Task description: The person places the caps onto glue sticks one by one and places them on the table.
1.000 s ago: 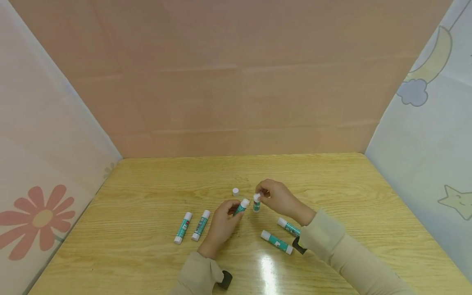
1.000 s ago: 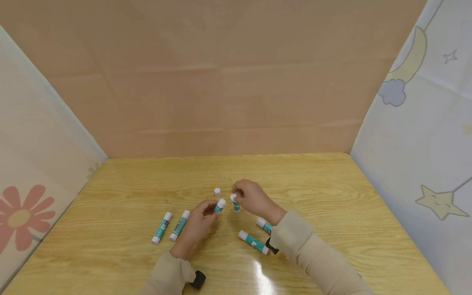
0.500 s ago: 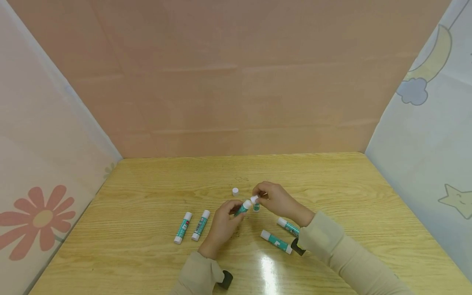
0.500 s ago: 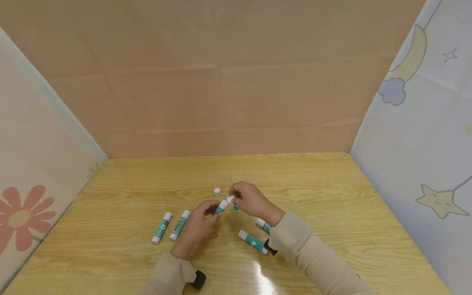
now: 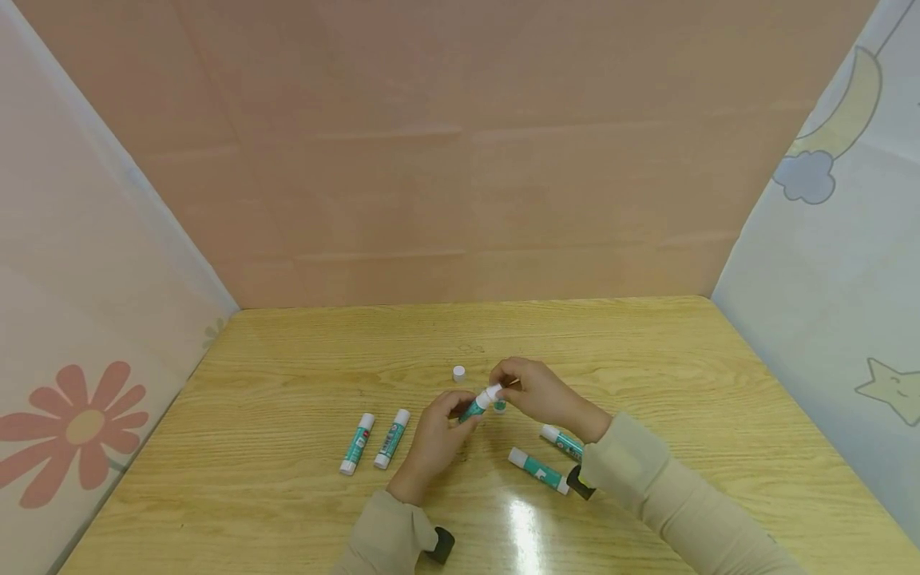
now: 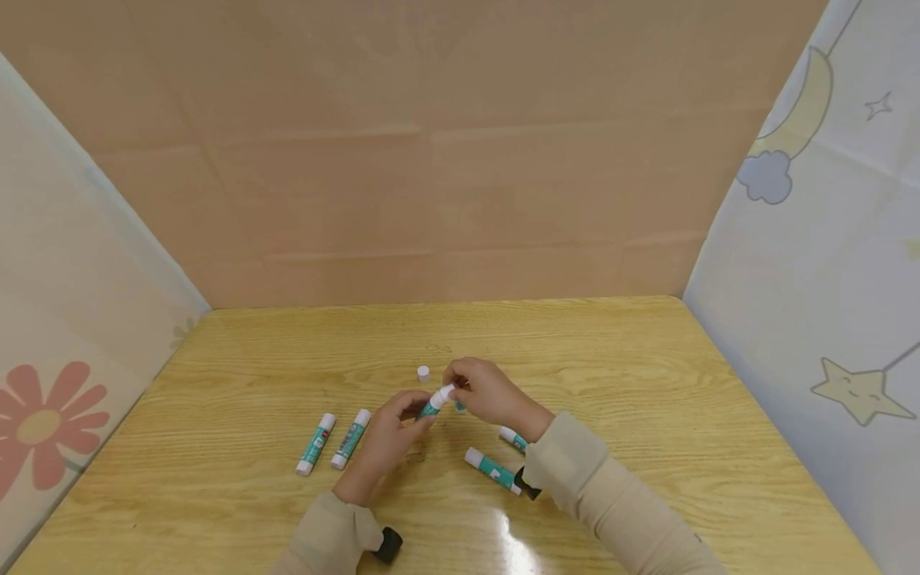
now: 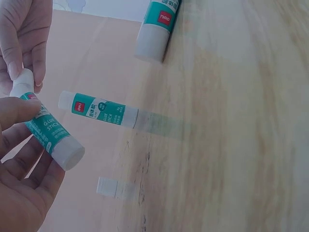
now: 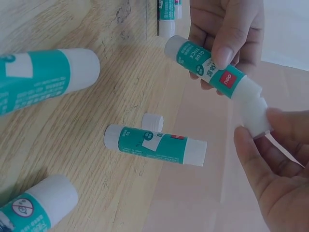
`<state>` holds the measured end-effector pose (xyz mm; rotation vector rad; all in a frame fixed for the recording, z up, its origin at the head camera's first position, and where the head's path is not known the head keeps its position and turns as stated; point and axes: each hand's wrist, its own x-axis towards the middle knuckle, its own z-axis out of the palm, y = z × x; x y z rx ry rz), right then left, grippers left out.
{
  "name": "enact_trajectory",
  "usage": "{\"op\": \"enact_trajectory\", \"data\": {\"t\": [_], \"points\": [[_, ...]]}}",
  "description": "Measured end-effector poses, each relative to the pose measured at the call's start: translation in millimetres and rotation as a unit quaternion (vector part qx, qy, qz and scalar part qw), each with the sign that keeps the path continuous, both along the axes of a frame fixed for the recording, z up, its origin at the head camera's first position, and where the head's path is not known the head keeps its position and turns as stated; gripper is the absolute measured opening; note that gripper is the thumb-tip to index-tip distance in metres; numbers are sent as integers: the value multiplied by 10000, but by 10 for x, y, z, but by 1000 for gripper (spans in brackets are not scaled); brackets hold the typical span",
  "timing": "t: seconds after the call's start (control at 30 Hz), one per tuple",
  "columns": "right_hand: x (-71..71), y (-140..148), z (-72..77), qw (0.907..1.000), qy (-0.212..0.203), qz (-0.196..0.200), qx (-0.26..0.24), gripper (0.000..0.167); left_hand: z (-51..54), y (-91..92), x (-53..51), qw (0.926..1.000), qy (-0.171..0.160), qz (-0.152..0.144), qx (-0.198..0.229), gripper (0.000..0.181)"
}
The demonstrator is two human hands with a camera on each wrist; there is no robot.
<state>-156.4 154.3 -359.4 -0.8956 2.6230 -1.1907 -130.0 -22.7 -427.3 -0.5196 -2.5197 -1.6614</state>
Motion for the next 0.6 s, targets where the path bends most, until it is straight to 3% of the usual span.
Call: {"op": "enact_trajectory", "data": {"t": [0.6], "points": [[-1,4,-40,9995,-215,169,-182,11,-14,-17,6,9994,179,-57,-276,21]]}}
